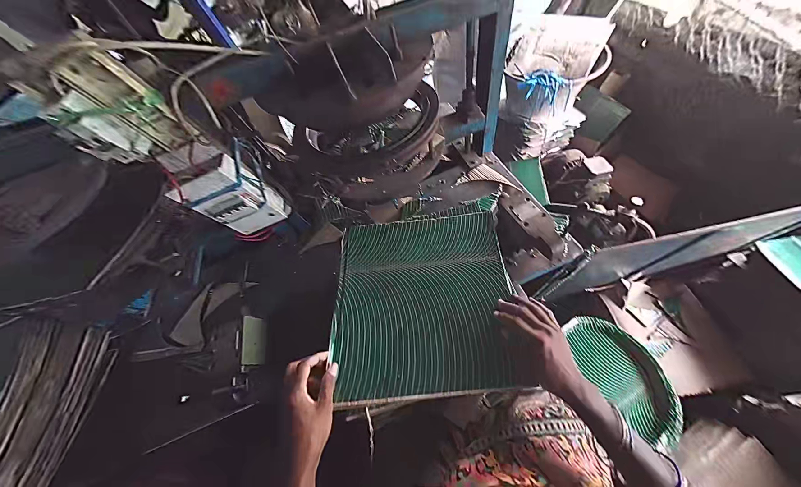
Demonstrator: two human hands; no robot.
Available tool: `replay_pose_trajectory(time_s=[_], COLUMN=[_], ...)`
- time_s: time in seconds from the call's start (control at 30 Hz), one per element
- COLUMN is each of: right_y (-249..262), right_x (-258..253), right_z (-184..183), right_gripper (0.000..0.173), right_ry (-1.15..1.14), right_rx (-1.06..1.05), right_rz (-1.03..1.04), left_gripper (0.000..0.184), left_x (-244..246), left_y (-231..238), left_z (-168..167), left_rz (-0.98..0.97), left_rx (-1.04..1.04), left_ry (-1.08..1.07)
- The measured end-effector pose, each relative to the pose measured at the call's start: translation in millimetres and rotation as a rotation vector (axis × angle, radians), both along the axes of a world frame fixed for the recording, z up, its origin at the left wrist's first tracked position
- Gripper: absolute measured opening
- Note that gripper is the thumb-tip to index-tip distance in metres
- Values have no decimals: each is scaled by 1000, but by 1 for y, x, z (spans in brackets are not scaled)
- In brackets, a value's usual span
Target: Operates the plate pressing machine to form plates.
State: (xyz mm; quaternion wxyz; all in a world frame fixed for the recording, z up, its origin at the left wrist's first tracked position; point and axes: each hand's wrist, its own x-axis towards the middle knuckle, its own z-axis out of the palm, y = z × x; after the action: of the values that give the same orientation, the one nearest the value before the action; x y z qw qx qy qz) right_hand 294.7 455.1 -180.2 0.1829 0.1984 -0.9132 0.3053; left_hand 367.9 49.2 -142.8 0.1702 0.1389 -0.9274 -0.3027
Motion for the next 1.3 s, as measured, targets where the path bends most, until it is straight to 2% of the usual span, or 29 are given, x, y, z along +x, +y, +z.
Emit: replay_pose_trajectory(time_s=[0.1,0.13,0.2,0.27,0.33,0.4,0.5,0.57,0.63,0.73,0.8,0.9,0.97,1.0,1.07,1.13,1.2,1.3], right_y=[-15,-17,-19,-17,-16,-20,-25,-24,-26,-35,-41,-43,-38,-35,-23,-1,17,40], right_x=[0,0,-1,-1,1,5,9,7,6,0,-5,-6,-1,5,15,14,8,3], right_z=[-7,-5,-3,-2,-2,-1,-2,-3,-2,2,4,0,0,2,12,22,35,51], right_gripper=[36,36,37,37,39,41,43,41,40,40,40,40,39,37,30,27,28,30], right_ry=[22,35,52,49,39,33,10,15,24,18,13,35,71,97,138,157,171,195], right_rx=[181,201,227,222,239,255,250,251,284,311,308,235,98,6,-232,-406,-534,-586], right_rz=[37,47,73,99,94,71,70,104,161,241,262,242,157,74,-89,-164,-202,-263], left_gripper=[72,74,62,43,31,33,57,63,54,30,28,33,35,35,37,44,46,43], left_x=[7,7,4,0,-2,2,6,5,4,-1,0,12,22,27,30,15,-23,-114], left_y=[11,13,9,2,-1,-3,-1,6,6,-7,-12,4,17,24,32,29,22,13], left_z=[8,7,6,6,5,3,-7,-6,-1,5,3,4,19,33,60,73,76,86], left_rz=[69,111,141,101,73,77,89,136,161,103,100,158,152,147,121,112,117,27], left_rx=[177,213,246,271,284,245,140,197,270,299,256,-24,-92,-46,205,394,602,873], left_ry=[-178,-225,-276,-239,-218,-199,-144,-165,-193,-230,-246,-20,186,246,254,247,284,356])
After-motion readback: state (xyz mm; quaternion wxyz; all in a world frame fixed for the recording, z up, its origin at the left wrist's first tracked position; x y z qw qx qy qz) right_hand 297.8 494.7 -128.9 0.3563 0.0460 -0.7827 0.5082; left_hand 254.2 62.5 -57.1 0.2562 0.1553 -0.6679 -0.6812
